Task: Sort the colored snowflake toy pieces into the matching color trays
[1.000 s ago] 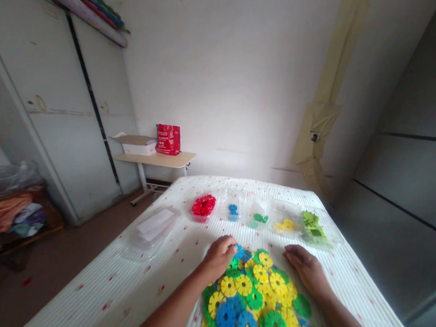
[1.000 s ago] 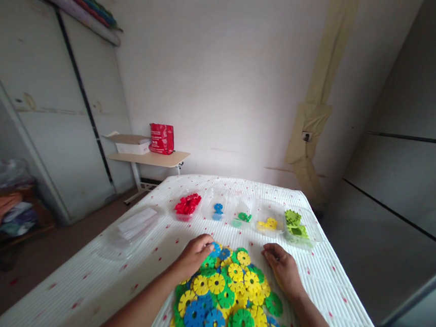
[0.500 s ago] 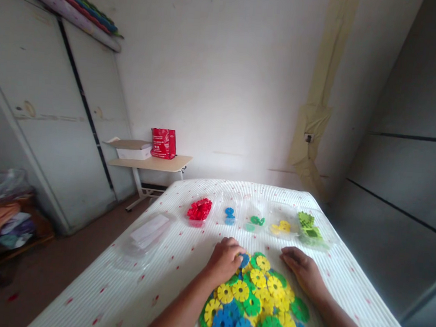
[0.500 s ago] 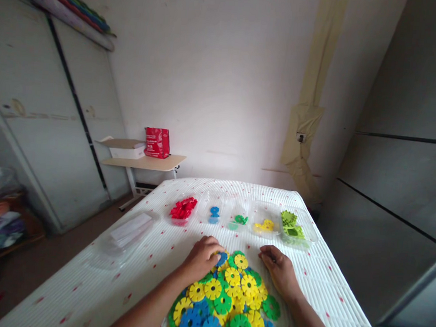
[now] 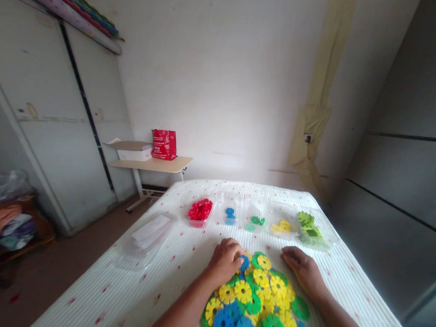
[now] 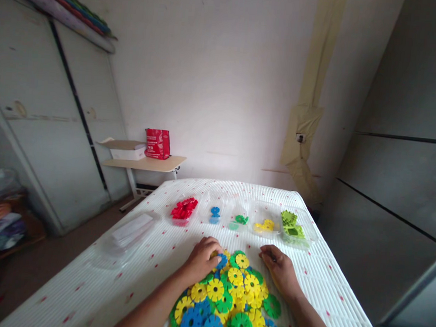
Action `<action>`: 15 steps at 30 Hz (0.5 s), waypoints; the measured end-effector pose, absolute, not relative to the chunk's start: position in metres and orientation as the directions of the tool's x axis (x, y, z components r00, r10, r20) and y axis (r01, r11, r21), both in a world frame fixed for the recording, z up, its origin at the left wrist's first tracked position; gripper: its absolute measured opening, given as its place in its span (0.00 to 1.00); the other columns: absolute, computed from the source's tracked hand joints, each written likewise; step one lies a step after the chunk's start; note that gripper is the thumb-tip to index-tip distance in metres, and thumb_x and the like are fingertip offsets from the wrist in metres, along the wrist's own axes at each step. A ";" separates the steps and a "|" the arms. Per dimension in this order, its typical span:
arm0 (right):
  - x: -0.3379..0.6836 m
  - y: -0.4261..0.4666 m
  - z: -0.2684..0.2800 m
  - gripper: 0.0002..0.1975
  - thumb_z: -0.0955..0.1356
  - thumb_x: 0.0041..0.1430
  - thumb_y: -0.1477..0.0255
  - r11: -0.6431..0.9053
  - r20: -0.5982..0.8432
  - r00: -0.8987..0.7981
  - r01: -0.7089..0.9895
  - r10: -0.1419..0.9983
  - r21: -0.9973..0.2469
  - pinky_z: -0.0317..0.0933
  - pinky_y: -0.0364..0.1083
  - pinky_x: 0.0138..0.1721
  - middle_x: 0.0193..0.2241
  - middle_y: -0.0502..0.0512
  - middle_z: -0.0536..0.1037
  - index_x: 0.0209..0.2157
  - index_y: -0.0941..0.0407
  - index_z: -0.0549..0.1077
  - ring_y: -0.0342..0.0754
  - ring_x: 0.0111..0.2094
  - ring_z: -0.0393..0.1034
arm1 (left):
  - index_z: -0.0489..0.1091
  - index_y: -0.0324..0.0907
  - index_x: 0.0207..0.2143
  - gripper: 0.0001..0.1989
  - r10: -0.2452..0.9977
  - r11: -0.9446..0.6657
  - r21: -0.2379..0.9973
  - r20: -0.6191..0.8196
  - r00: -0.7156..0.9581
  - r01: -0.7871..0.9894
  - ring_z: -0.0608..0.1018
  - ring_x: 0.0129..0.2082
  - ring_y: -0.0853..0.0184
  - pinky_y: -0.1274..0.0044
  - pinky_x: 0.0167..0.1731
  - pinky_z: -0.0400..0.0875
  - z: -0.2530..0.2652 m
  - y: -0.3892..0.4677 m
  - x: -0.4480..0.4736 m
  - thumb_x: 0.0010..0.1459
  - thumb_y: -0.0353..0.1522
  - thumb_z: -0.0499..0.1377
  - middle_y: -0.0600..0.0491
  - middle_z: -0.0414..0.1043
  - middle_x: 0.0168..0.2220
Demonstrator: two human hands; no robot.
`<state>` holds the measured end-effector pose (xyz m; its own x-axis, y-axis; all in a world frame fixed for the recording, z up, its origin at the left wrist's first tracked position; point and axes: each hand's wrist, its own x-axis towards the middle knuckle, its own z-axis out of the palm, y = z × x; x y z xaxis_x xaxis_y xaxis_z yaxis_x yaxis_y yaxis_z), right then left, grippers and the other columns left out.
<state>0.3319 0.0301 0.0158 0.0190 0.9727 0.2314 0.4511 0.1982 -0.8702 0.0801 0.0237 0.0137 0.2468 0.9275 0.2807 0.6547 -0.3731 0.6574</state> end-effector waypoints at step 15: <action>0.333 0.030 0.015 0.14 0.64 0.49 0.59 0.226 0.253 -0.014 0.496 0.967 -0.838 0.64 0.44 0.34 0.29 0.52 0.79 0.29 0.55 0.73 0.51 0.32 0.72 | 0.65 0.39 0.24 0.09 0.990 -0.138 0.984 0.137 0.013 0.109 0.62 0.13 0.76 0.83 0.14 0.55 0.053 0.042 0.061 0.42 0.36 0.59 0.62 0.61 0.14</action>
